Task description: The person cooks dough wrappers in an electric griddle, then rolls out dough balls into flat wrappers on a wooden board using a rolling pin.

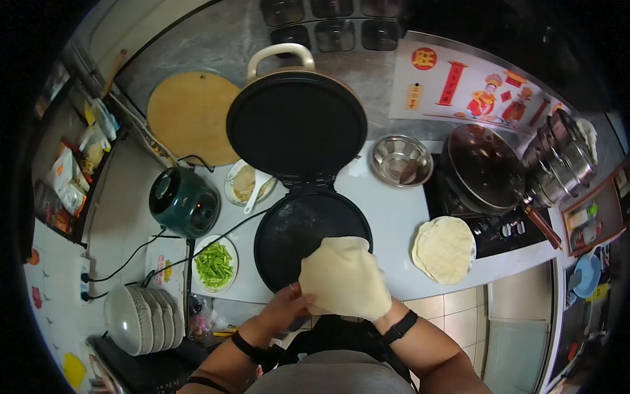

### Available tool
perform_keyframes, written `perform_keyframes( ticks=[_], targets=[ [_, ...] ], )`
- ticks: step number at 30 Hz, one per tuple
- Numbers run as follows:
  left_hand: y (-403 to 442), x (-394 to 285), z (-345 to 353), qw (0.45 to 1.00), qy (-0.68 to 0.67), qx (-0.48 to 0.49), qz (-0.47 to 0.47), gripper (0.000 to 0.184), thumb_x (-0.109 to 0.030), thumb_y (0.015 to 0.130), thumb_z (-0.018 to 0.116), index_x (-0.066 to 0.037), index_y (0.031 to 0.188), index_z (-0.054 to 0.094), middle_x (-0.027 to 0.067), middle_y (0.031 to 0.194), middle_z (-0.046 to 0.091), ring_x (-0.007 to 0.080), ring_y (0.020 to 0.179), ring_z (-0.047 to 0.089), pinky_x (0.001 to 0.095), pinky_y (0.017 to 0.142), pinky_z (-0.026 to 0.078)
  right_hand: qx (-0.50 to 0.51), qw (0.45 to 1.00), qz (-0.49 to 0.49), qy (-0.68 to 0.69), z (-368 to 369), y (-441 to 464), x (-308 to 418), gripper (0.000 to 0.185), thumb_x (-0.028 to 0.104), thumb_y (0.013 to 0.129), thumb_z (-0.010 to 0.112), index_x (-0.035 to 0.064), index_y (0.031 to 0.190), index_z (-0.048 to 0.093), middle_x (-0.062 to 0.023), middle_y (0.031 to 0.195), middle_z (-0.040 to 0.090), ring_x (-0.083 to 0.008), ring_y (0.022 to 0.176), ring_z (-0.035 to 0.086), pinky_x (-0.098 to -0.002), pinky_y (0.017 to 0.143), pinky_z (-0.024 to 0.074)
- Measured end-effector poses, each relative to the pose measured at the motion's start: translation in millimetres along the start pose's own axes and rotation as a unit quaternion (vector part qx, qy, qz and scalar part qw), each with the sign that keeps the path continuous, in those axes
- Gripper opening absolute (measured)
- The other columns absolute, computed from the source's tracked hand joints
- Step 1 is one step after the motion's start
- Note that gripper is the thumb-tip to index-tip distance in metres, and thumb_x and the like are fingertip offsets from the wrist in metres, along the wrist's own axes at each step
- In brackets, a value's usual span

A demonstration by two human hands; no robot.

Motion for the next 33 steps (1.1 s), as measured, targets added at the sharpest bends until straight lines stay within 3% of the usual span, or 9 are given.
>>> perform_keyframes(
  ticks=[4, 6, 9, 12, 19, 21, 27, 30, 33],
  targets=[
    [12, -25, -59, 0.992, 0.082, -0.067, 0.070, 0.035, -0.020, 0.091, 0.065, -0.001, 0.119, 0.056, 0.0038, 0.101, 0.066, 0.0122, 0.091, 0.061, 0.0282, 0.083, 0.049, -0.043, 0.992, -0.009, -0.115, -6, 39, -20, 0.038, 0.022, 0.090, 0.061, 0.0041, 0.124, 0.056, -0.0089, 0.110, 0.065, -0.0193, 0.104, 0.062, -0.0307, 0.088, 0.0506],
    [29, -29, -84, 0.982, 0.136, -0.076, 0.107, 0.035, -0.020, 0.090, 0.065, -0.001, 0.117, 0.056, 0.0047, 0.099, 0.067, 0.0143, 0.088, 0.063, 0.0291, 0.081, 0.050, -0.113, 0.864, 0.210, 0.444, -39, 53, -62, 0.037, 0.031, 0.097, 0.048, 0.0043, 0.122, 0.057, -0.0084, 0.107, 0.066, -0.0197, 0.099, 0.064, -0.0306, 0.088, 0.0508],
    [38, -35, -109, 0.892, 0.391, -0.207, 0.092, 0.036, -0.018, 0.085, 0.068, 0.000, 0.114, 0.058, 0.0112, 0.108, 0.064, 0.0235, 0.096, 0.062, 0.0350, 0.085, 0.049, -0.392, 0.893, 0.198, 0.099, -98, 39, -88, 0.034, 0.027, 0.099, 0.041, 0.0034, 0.116, 0.059, -0.0090, 0.101, 0.066, -0.0185, 0.086, 0.064, -0.0323, 0.079, 0.0517],
    [31, -40, -105, 0.680, 0.632, -0.279, 0.247, 0.040, -0.016, 0.080, 0.068, 0.000, 0.115, 0.058, 0.0167, 0.120, 0.056, 0.0315, 0.112, 0.055, 0.0396, 0.092, 0.046, -0.460, 0.880, 0.097, -0.063, -100, 25, -60, 0.026, 0.018, 0.097, 0.044, 0.0021, 0.111, 0.060, -0.0087, 0.097, 0.067, -0.0188, 0.080, 0.063, -0.0311, 0.075, 0.0505],
    [80, -25, -94, 0.587, 0.754, -0.132, 0.264, 0.049, -0.024, 0.081, 0.065, -0.006, 0.125, 0.055, 0.0161, 0.138, 0.043, 0.0313, 0.131, 0.040, 0.0530, 0.106, 0.032, 0.041, 0.811, -0.038, -0.582, 1, 44, -66, 0.032, 0.008, 0.078, 0.060, 0.0028, 0.109, 0.061, -0.0196, 0.120, 0.056, -0.0371, 0.117, 0.052, -0.0457, 0.097, 0.0436],
    [88, -28, -94, 0.567, 0.770, -0.112, 0.270, 0.049, -0.025, 0.082, 0.064, -0.006, 0.126, 0.055, 0.0162, 0.140, 0.041, 0.0306, 0.132, 0.038, 0.0556, 0.108, 0.029, 0.082, 0.715, -0.002, -0.694, 12, 42, -78, 0.040, 0.017, 0.085, 0.055, 0.0036, 0.123, 0.056, -0.0198, 0.137, 0.045, -0.0364, 0.129, 0.042, -0.0518, 0.107, 0.0329],
    [104, -27, -88, 0.552, 0.786, -0.076, 0.269, 0.041, -0.025, 0.081, 0.065, -0.005, 0.116, 0.061, 0.0162, 0.132, 0.051, 0.0305, 0.124, 0.046, 0.0507, 0.105, 0.033, 0.142, 0.689, 0.119, -0.701, -6, 36, -87, 0.045, 0.025, 0.089, 0.052, 0.0040, 0.128, 0.052, -0.0205, 0.141, 0.041, -0.0369, 0.133, 0.037, -0.0588, 0.109, 0.0244],
    [114, -36, -96, 0.651, 0.723, -0.035, 0.228, 0.023, -0.023, 0.078, 0.067, -0.006, 0.093, 0.068, 0.0130, 0.109, 0.061, 0.0300, 0.103, 0.058, 0.0450, 0.093, 0.044, 0.145, 0.654, 0.126, -0.731, -13, 25, -85, 0.046, 0.028, 0.087, 0.054, 0.0082, 0.129, 0.053, -0.0178, 0.140, 0.044, -0.0337, 0.133, 0.038, -0.0587, 0.107, 0.0280],
    [118, -66, -111, 0.588, 0.719, -0.263, 0.260, 0.015, -0.023, 0.076, 0.070, -0.008, 0.077, 0.067, 0.0092, 0.091, 0.061, 0.0284, 0.086, 0.060, 0.0411, 0.079, 0.050, 0.105, 0.690, 0.068, -0.713, -10, 28, -77, 0.040, 0.024, 0.086, 0.056, 0.0030, 0.120, 0.057, -0.0207, 0.133, 0.047, -0.0373, 0.126, 0.043, -0.0562, 0.107, 0.0296]
  ],
)
Point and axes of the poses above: each hand's wrist, its own y-axis towards the middle knuckle, its own z-axis out of the palm, x = y × z, the point moved 3 cm from there along y, towards the middle knuckle
